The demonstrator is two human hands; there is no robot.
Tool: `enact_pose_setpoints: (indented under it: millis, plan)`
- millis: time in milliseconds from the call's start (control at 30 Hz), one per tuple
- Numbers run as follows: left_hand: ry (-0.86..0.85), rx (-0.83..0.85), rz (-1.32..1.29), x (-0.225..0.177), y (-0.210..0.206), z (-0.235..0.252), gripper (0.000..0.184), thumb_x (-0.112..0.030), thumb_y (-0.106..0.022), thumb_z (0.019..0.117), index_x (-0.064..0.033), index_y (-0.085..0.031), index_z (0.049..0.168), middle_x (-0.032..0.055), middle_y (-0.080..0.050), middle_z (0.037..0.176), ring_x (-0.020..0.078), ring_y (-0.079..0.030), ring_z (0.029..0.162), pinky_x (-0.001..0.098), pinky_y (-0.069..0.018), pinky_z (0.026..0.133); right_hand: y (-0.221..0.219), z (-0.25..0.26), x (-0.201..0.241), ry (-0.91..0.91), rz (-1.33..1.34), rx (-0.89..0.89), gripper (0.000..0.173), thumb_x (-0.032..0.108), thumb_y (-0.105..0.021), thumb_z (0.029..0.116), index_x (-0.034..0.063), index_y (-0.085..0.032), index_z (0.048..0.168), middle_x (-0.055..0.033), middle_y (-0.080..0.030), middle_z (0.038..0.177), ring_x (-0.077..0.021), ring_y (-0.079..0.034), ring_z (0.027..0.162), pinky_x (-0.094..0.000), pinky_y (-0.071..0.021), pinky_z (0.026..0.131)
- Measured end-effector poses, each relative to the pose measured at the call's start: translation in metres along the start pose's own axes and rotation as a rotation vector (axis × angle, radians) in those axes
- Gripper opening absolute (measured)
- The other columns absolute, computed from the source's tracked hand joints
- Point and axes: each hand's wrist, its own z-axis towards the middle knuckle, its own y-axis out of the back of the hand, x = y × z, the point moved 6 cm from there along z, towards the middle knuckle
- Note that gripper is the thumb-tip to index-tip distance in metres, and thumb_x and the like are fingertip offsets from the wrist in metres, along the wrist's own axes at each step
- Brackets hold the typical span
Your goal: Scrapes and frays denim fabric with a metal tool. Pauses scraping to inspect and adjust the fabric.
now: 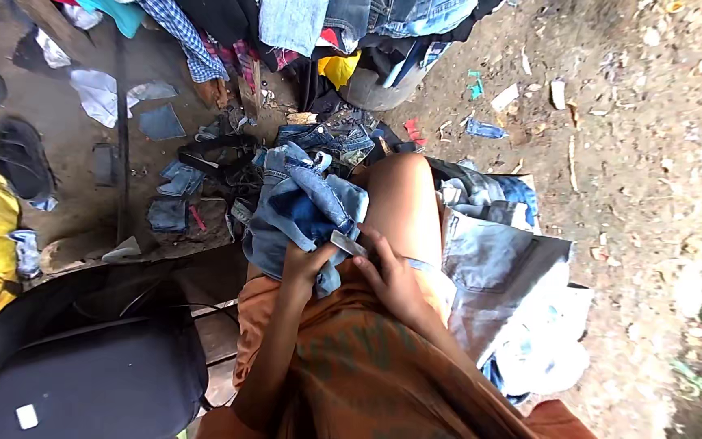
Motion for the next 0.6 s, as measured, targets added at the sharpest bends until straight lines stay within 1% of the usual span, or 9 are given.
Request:
enact_pose_setpoints:
  millis: [100, 133, 200, 300, 367, 400, 467, 533, 600]
  plan:
    - [0.031, 0.014, -0.056, 0.0, 0.002, -0.001, 0.045, 0.008, -0.077, 0.0771, 0.0003, -0.059, 0.117, 0.0033, -0.072, 0.094, 0.0066, -0.07, 0.087, 0.0255, -0.0593, 0.081, -0.005, 0.011, 0.001, 0.139, -0.062, -0.027, 0.044, 0.038, -0.052, 0.1038, 0.0126, -0.066, 0.138, -0.0153, -0.07, 0.093, -0.0283, -0.069, 0.071, -0.0449, -0.057, 0.06]
    - [0.033, 0.026, -0.077, 0.001, 0.004, -0.001, 0.046, 0.007, -0.076, 0.0783, 0.0008, -0.058, 0.12, 0.0045, -0.072, 0.096, 0.0079, -0.07, 0.089, 0.0264, -0.0597, 0.083, -0.008, 0.016, -0.004, 0.129, -0.001, 0.007, 0.044, 0.038, -0.05, 0.1052, 0.0139, -0.065, 0.138, -0.0147, -0.071, 0.094, -0.027, -0.069, 0.075, -0.0453, -0.0577, 0.065]
    - [0.044, 0.021, -0.105, 0.001, 0.004, -0.001, 0.045, 0.005, -0.077, 0.0797, 0.001, -0.058, 0.121, 0.0058, -0.072, 0.097, 0.0096, -0.071, 0.09, 0.0276, -0.06, 0.083, -0.009, 0.024, -0.013, 0.068, 0.185, 0.069, 0.04, 0.033, -0.049, 0.1068, 0.0143, -0.067, 0.137, -0.0122, -0.073, 0.105, -0.0197, -0.07, 0.089, -0.0407, -0.0579, 0.081]
    - [0.066, 0.021, -0.108, 0.002, 0.003, -0.001, 0.046, 0.004, -0.077, 0.0806, 0.0016, -0.057, 0.123, 0.0061, -0.072, 0.099, 0.0091, -0.07, 0.091, 0.0269, -0.0594, 0.084, -0.002, 0.027, -0.019, -0.009, 0.422, 0.044, 0.037, 0.022, -0.047, 0.1071, 0.0062, -0.069, 0.131, -0.0088, -0.072, 0.117, -0.0077, -0.067, 0.099, -0.0291, -0.0536, 0.092]
    - [0.063, 0.034, -0.114, 0.0, 0.001, 0.001, 0.047, 0.004, -0.077, 0.0809, 0.0031, -0.057, 0.123, 0.007, -0.072, 0.1, 0.0088, -0.07, 0.092, 0.0265, -0.0591, 0.085, 0.007, 0.03, -0.018, -0.041, 0.492, 0.01, 0.037, 0.016, -0.044, 0.1067, -0.0014, -0.065, 0.132, -0.0072, -0.07, 0.115, 0.0008, -0.061, 0.09, -0.0189, -0.051, 0.085]
    - [0.062, 0.04, -0.111, 0.0, 0.0, 0.002, 0.047, 0.003, -0.077, 0.081, 0.0035, -0.057, 0.123, 0.0071, -0.071, 0.1, 0.0087, -0.07, 0.093, 0.0265, -0.0591, 0.086, 0.011, 0.03, -0.018, -0.045, 0.483, 0.01, 0.037, 0.015, -0.044, 0.1068, -0.0031, -0.062, 0.134, -0.0073, -0.069, 0.115, 0.0023, -0.06, 0.088, -0.017, -0.0505, 0.082]
    - [0.067, 0.051, -0.098, 0.0, -0.002, 0.002, 0.044, 0.001, -0.078, 0.082, 0.0032, -0.058, 0.121, 0.0069, -0.072, 0.1, 0.0084, -0.07, 0.093, 0.0269, -0.0589, 0.086, 0.016, 0.027, -0.016, -0.004, 0.349, 0.035, 0.04, 0.02, -0.046, 0.1069, -0.0021, -0.061, 0.136, -0.0103, -0.07, 0.116, -0.0019, -0.064, 0.09, -0.0214, -0.053, 0.085]
    - [0.068, 0.056, -0.073, -0.001, -0.003, 0.003, 0.038, 0.0, -0.078, 0.0828, 0.0022, -0.061, 0.117, 0.0058, -0.072, 0.098, 0.0078, -0.069, 0.091, 0.0268, -0.0586, 0.085, 0.016, 0.024, -0.011, 0.033, 0.18, 0.049, 0.042, 0.028, -0.05, 0.1061, 0.002, -0.063, 0.136, -0.0126, -0.072, 0.106, -0.0117, -0.067, 0.084, -0.0326, -0.0562, 0.08]
    - [0.065, 0.051, -0.052, 0.001, -0.003, 0.002, 0.036, 0.0, -0.079, 0.0822, 0.0015, -0.063, 0.114, 0.0056, -0.072, 0.096, 0.0082, -0.069, 0.09, 0.0276, -0.0588, 0.084, 0.013, 0.021, -0.004, 0.062, 0.085, 0.061, 0.043, 0.031, -0.051, 0.1057, 0.0055, -0.063, 0.138, -0.0139, -0.073, 0.105, -0.0181, -0.07, 0.083, -0.0394, -0.0584, 0.077]
